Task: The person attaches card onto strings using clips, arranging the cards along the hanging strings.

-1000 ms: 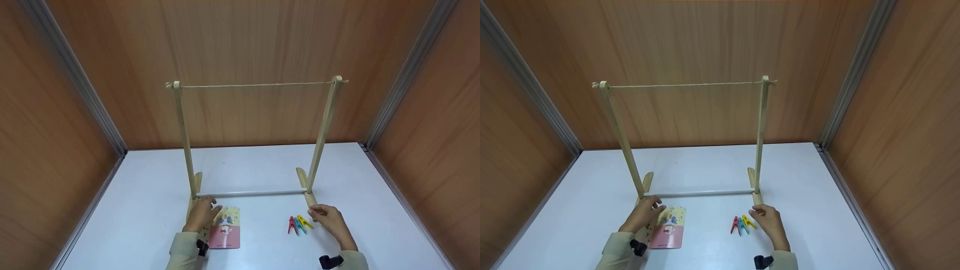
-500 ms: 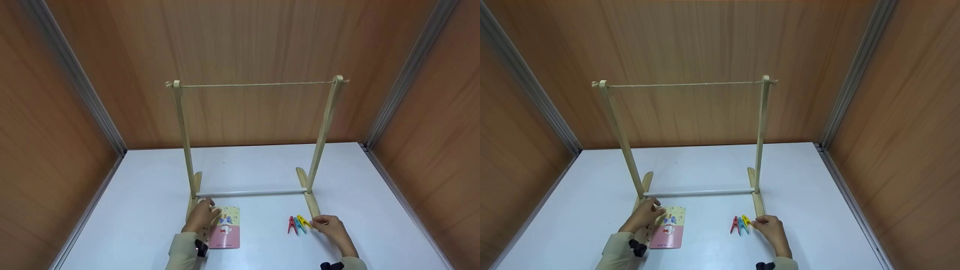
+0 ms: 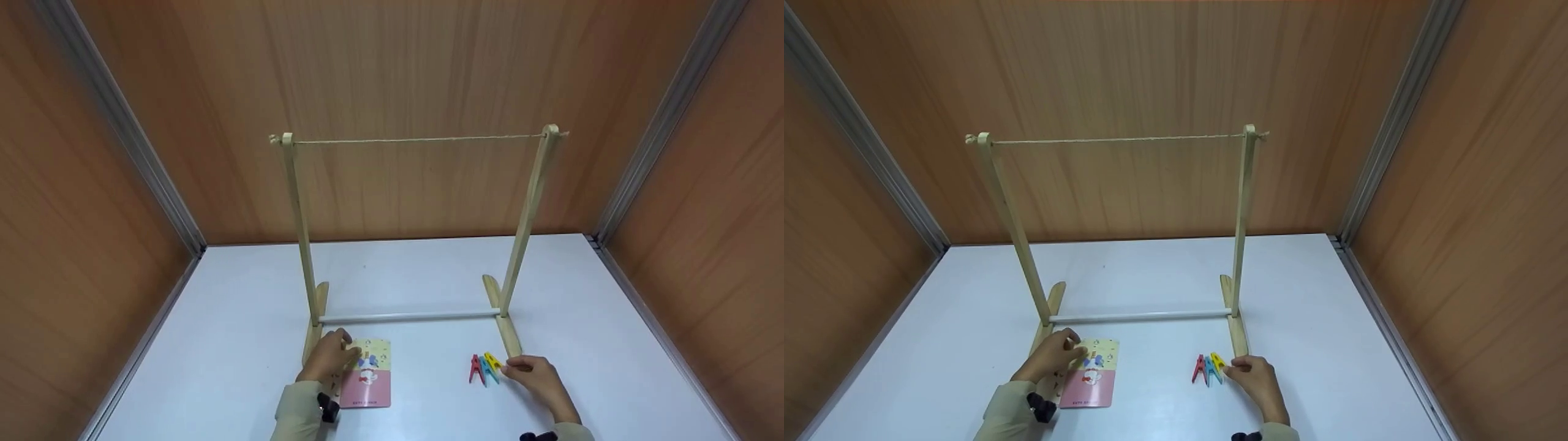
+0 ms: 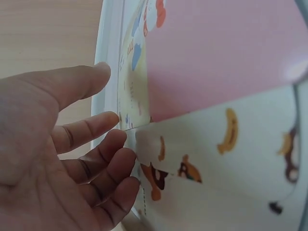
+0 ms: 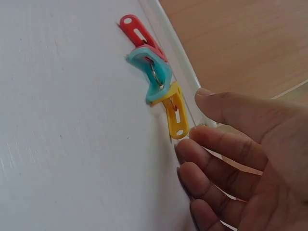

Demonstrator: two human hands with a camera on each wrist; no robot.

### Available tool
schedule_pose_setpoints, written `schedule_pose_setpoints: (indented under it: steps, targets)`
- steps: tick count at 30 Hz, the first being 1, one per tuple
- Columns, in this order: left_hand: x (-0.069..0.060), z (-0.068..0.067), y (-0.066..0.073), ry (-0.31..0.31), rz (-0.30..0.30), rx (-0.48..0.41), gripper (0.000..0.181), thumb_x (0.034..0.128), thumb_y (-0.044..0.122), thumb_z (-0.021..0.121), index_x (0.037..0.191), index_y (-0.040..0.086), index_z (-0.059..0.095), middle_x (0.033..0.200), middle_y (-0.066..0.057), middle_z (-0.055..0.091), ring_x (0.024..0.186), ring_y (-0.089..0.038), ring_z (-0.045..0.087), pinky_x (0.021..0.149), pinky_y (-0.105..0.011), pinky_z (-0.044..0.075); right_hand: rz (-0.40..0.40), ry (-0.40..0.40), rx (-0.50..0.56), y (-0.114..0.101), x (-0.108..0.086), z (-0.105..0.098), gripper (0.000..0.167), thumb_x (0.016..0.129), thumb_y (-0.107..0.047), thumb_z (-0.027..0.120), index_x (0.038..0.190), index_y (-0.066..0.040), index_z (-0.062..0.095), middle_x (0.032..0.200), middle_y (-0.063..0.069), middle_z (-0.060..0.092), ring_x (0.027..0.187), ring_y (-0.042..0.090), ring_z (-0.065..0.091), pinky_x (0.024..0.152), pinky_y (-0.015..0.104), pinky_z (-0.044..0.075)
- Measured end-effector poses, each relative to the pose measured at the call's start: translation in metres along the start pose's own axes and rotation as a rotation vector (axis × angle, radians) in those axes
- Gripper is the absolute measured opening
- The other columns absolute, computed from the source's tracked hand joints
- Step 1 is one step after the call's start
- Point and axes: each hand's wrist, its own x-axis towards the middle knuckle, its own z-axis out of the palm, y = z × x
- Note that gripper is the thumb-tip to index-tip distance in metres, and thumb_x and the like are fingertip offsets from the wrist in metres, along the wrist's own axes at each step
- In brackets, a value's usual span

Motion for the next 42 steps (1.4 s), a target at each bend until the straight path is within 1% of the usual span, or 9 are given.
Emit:
schedule_pose_setpoints:
  steps: [3, 6, 11, 18, 26, 34, 37, 42]
  targets:
    - [-0.001, 0.001, -0.002, -0.011, -0.006, -0.016, 0.033, 0.0879, 0.025, 0.070, 0.111, 0.003, 0.060, 0.096, -0.009, 0.061, 0.083, -0.021, 0.057, 0.071, -0.038, 0.050, 0.011, -0.005, -0.009, 0.000, 0.001, 0.002, 0.038, 0.081, -0.030, 0.076, 0.105, 0.000, 0.070, 0.099, 0.007, 0.070, 0.094, 0.021, 0.062, 0.087, 0.042, 0.049]
    - [-0.001, 0.001, -0.003, -0.023, -0.007, -0.045, 0.035, 0.0873, 0.025, 0.070, 0.112, 0.002, 0.059, 0.097, -0.011, 0.060, 0.083, -0.022, 0.057, 0.070, -0.038, 0.050, 0.005, -0.004, -0.022, 0.001, 0.001, 0.005, 0.038, 0.080, -0.029, 0.076, 0.105, -0.001, 0.070, 0.100, 0.007, 0.069, 0.094, 0.021, 0.062, 0.086, 0.042, 0.050]
    - [0.000, 0.000, -0.005, -0.042, -0.019, -0.089, 0.041, 0.0845, 0.024, 0.073, 0.115, 0.001, 0.057, 0.100, -0.013, 0.059, 0.085, -0.024, 0.056, 0.070, -0.038, 0.049, 0.007, -0.003, -0.036, 0.001, 0.000, 0.008, 0.036, 0.080, -0.027, 0.075, 0.106, -0.002, 0.070, 0.099, 0.006, 0.069, 0.092, 0.019, 0.061, 0.082, 0.037, 0.050]
    - [0.001, 0.001, -0.004, -0.059, -0.053, -0.099, 0.048, 0.0791, 0.021, 0.078, 0.116, 0.002, 0.055, 0.099, -0.012, 0.059, 0.085, -0.024, 0.057, 0.069, -0.036, 0.049, 0.019, -0.006, -0.033, 0.001, 0.001, 0.012, 0.038, 0.078, -0.025, 0.075, 0.109, -0.003, 0.068, 0.093, 0.005, 0.064, 0.085, 0.018, 0.055, 0.072, 0.029, 0.045]
    - [0.001, 0.001, -0.003, -0.062, -0.047, -0.118, 0.053, 0.0773, 0.018, 0.080, 0.118, -0.001, 0.052, 0.094, -0.012, 0.058, 0.083, -0.023, 0.056, 0.066, -0.035, 0.049, 0.027, 0.019, -0.041, 0.003, 0.000, 0.015, 0.041, 0.078, -0.027, 0.077, 0.110, -0.003, 0.067, 0.092, 0.005, 0.061, 0.084, 0.018, 0.052, 0.070, 0.028, 0.042]
    - [0.003, 0.000, 0.000, -0.059, -0.053, -0.109, 0.052, 0.0753, 0.016, 0.081, 0.115, 0.000, 0.053, 0.096, -0.012, 0.059, 0.087, -0.024, 0.057, 0.072, -0.038, 0.050, 0.003, 0.023, -0.028, 0.005, 0.000, 0.015, 0.041, 0.076, -0.026, 0.078, 0.110, -0.004, 0.067, 0.092, 0.005, 0.060, 0.085, 0.018, 0.052, 0.071, 0.028, 0.042]
    - [0.004, 0.000, 0.001, -0.056, -0.056, -0.096, 0.051, 0.0749, 0.015, 0.081, 0.114, 0.000, 0.053, 0.097, -0.011, 0.059, 0.087, -0.024, 0.057, 0.070, -0.037, 0.050, -0.004, 0.031, -0.022, 0.005, 0.000, 0.015, 0.040, 0.076, -0.024, 0.078, 0.109, -0.004, 0.068, 0.092, 0.004, 0.060, 0.084, 0.017, 0.051, 0.070, 0.028, 0.041]
    - [0.006, 0.002, -0.001, -0.061, -0.050, -0.074, 0.049, 0.0749, 0.014, 0.081, 0.112, 0.001, 0.052, 0.095, -0.010, 0.060, 0.084, -0.023, 0.056, 0.064, -0.034, 0.049, -0.020, 0.041, -0.023, 0.006, -0.001, 0.015, 0.038, 0.076, -0.022, 0.079, 0.108, -0.003, 0.068, 0.091, 0.004, 0.059, 0.083, 0.017, 0.050, 0.070, 0.028, 0.041]
